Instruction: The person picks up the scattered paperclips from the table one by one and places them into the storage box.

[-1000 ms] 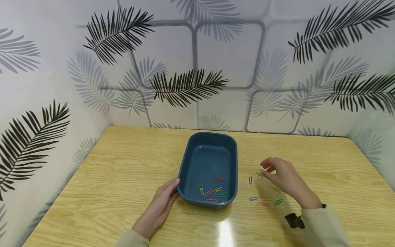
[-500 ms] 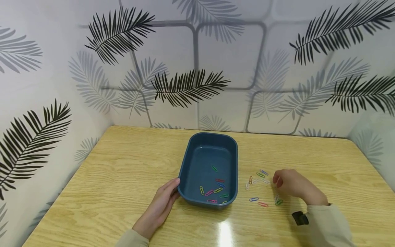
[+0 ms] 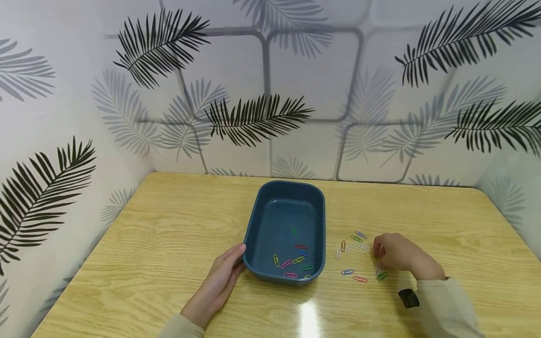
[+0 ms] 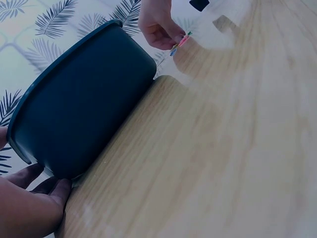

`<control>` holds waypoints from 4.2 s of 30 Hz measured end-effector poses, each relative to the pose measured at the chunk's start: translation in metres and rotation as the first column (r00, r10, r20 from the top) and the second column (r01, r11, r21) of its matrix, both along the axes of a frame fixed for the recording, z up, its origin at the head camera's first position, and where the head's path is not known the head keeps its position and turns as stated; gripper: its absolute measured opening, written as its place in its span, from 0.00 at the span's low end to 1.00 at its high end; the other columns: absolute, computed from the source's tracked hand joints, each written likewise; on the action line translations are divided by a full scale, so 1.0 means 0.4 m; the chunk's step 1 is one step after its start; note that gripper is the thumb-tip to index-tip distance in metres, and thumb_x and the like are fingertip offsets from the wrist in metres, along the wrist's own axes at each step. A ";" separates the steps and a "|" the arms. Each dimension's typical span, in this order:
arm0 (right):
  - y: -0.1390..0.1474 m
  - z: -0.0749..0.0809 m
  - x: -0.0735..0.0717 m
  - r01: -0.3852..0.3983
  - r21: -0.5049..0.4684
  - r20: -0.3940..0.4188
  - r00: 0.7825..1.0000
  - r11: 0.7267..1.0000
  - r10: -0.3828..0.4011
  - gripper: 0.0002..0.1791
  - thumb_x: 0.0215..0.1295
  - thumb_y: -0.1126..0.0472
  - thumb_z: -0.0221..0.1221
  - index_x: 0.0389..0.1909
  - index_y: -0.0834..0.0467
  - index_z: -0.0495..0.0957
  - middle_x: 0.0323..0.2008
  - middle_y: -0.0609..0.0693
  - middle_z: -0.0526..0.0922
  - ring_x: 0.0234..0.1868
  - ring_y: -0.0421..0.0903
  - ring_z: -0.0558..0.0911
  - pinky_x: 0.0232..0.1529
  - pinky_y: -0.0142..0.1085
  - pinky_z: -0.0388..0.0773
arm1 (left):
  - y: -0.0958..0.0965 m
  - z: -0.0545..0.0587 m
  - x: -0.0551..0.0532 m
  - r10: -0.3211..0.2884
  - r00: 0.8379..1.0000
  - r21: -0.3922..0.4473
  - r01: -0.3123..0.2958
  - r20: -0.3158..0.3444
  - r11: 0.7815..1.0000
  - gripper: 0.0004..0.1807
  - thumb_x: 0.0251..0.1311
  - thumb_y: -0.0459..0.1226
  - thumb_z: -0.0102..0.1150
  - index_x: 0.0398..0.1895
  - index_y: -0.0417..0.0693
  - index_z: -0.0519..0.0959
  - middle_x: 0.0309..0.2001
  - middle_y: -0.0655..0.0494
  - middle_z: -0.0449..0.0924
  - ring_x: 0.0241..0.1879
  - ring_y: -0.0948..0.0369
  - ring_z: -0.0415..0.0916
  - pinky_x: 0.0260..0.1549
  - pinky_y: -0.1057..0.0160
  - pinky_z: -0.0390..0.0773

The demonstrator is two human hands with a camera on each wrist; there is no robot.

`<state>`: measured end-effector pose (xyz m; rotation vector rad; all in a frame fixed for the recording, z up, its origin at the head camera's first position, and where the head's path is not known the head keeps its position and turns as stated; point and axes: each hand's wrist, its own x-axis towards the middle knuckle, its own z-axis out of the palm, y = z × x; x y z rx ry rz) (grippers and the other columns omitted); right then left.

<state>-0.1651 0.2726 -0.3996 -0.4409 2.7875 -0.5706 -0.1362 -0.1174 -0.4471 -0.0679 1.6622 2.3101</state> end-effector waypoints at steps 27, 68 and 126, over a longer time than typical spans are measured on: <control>-0.019 -0.017 -0.007 0.049 0.034 -0.086 0.995 0.998 -0.046 0.06 0.57 0.69 0.59 0.23 0.60 0.75 0.20 0.46 0.71 0.23 0.43 0.68 0.24 0.36 0.66 | -0.004 0.000 0.002 0.008 1.000 -0.007 -0.008 -0.007 1.000 0.32 0.71 0.45 0.50 0.66 0.26 0.62 0.66 0.38 0.63 0.61 0.56 0.65 0.57 0.66 0.69; -0.069 -0.015 -0.008 0.022 -0.229 -0.284 0.955 0.973 -0.088 0.04 0.60 0.70 0.59 0.35 0.62 0.78 0.26 0.44 0.78 0.26 0.39 0.73 0.25 0.35 0.72 | -0.001 0.003 0.004 -0.023 0.999 -0.010 0.023 -0.027 1.000 0.34 0.72 0.47 0.49 0.68 0.27 0.59 0.68 0.37 0.60 0.65 0.53 0.61 0.60 0.63 0.66; -0.220 0.006 0.061 -0.180 -0.432 -0.444 0.896 0.884 -0.034 0.05 0.61 0.72 0.63 0.35 0.60 0.83 0.31 0.42 0.82 0.30 0.37 0.78 0.27 0.31 0.77 | -0.003 0.000 0.007 -0.034 0.999 -0.012 0.033 -0.032 0.999 0.36 0.71 0.48 0.50 0.69 0.28 0.58 0.69 0.36 0.57 0.67 0.51 0.58 0.62 0.62 0.64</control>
